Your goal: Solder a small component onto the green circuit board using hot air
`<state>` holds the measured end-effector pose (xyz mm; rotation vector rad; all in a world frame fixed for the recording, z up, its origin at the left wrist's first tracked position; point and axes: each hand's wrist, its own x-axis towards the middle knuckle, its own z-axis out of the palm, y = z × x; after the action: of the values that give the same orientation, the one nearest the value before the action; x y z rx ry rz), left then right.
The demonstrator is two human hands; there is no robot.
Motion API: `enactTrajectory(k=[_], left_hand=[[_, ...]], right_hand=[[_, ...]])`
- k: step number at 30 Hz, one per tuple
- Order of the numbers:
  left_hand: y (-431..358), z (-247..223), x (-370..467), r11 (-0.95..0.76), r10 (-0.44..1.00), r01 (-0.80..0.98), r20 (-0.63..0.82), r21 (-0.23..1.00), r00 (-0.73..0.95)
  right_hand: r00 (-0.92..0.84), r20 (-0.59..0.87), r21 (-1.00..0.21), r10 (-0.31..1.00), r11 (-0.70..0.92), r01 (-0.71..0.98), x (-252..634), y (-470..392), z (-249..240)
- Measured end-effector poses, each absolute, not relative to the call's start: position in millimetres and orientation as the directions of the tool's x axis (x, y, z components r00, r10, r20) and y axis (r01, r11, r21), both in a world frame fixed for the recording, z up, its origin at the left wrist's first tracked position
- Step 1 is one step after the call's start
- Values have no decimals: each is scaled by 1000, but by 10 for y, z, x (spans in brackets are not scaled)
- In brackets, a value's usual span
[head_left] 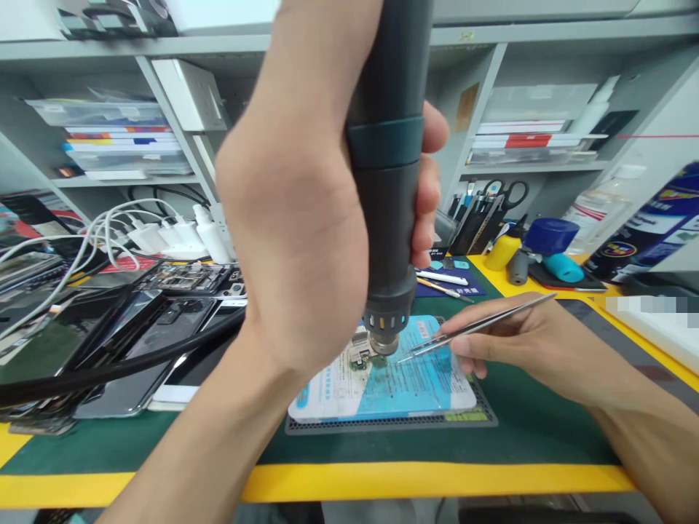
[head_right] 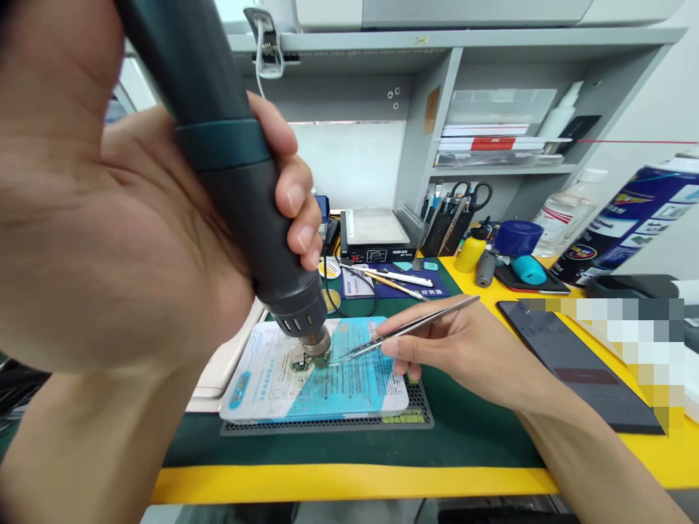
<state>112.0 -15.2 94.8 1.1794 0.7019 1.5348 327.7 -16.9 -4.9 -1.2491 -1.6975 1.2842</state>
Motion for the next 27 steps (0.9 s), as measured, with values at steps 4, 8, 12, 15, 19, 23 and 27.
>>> enactTrajectory(k=[4,8,12,15,19,23,27], left_hand=[[-81,900,1106,-442,880,-373,475,816,-5],[-121,853,1143,-413,890,-336,453,846,47],[-150,844,1152,-415,888,-307,455,857,71],[-136,837,1138,-420,888,-294,455,859,63],[-137,795,1124,-526,840,-298,541,796,-37],[-150,771,1122,-547,827,-296,560,783,-47],[-120,796,1118,-495,852,-301,523,815,17]], right_hand=[[-330,-46,-958,943,52,283,3279,-158,-71],[-327,-51,-959,944,45,279,3289,-161,-83],[-324,-66,-956,944,33,293,3289,-163,-74],[-330,-51,-960,942,45,275,3288,-153,-76],[-340,-57,-960,939,41,276,3287,-150,-79],[-332,-67,-958,941,32,284,3273,-155,-77],[-327,-64,-959,943,33,283,3263,-155,-74]])
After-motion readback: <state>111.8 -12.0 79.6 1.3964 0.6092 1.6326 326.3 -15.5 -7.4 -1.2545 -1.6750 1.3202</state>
